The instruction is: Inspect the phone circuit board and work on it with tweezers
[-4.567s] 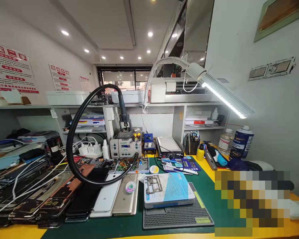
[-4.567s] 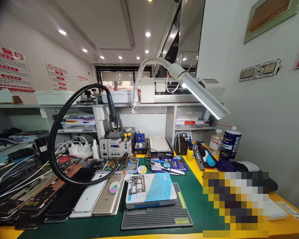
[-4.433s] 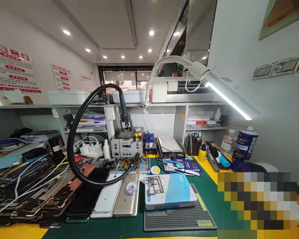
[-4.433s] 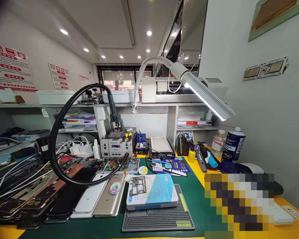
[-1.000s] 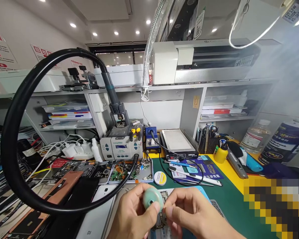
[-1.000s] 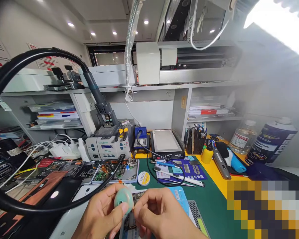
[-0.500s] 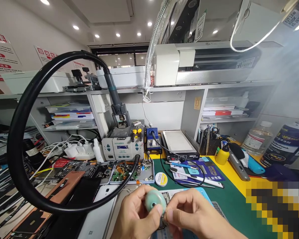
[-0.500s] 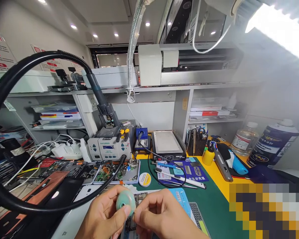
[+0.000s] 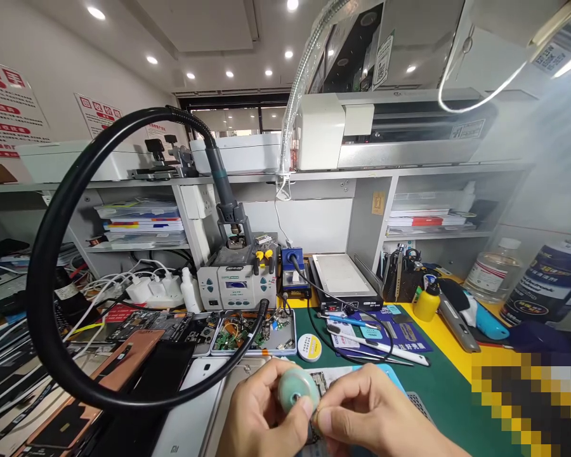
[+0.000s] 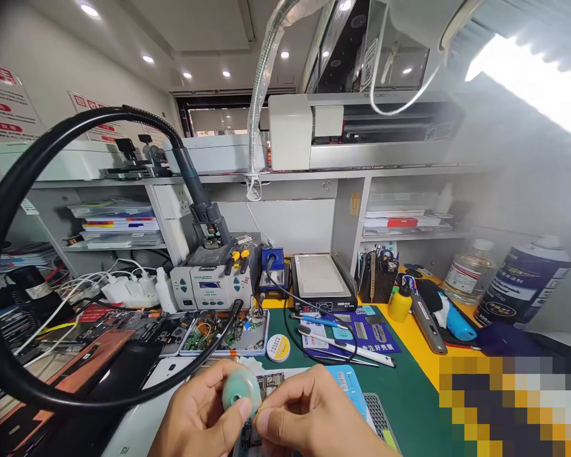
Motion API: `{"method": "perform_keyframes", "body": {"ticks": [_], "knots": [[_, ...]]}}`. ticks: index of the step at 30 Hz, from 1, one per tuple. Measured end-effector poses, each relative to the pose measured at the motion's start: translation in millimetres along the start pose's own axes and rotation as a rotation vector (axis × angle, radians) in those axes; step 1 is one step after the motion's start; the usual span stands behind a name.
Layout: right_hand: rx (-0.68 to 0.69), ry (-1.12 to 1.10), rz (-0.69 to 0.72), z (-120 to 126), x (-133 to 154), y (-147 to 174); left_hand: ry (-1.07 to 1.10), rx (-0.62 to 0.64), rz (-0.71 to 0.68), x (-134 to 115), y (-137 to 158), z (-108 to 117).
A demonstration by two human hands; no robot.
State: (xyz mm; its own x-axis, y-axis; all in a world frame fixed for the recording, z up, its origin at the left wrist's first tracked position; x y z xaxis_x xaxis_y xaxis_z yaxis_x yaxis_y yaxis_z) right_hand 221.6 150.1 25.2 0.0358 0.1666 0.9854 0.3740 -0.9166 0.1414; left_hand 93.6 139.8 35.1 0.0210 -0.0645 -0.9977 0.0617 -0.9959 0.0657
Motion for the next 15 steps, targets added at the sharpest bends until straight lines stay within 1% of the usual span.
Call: {"method": "perform_keyframes", "body": {"ticks": [7,11,15], "knots": [[0.012,-0.022,-0.050,1.3,-3.2,1.4,-0.011,0.015,0.012,3.0,1.1,-3.2],[0.043,-0.058,-0.070,1.2,-2.2,3.1,0.007,0.025,-0.010,2.3,-1.0,-1.5],[0.036,-0.103,-0.083,0.7,-2.2,0.6,0.002,0.018,-0.027,1.6,-2.1,-0.1]]}}
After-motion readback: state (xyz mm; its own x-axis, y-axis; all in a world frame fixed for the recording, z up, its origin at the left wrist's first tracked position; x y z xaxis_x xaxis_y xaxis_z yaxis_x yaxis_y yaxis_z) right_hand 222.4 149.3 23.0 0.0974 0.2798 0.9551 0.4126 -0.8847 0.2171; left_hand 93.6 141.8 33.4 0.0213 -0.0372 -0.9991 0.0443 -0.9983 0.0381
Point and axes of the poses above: each hand's wrist, its own y-axis away from the middle knuckle, its own z-axis out of the back of the hand, x = y × z, the point moved 8 cm from there along -y, towards the middle knuckle, and after that the axes turned 11 degrees about -x, right-handed, at the moved point
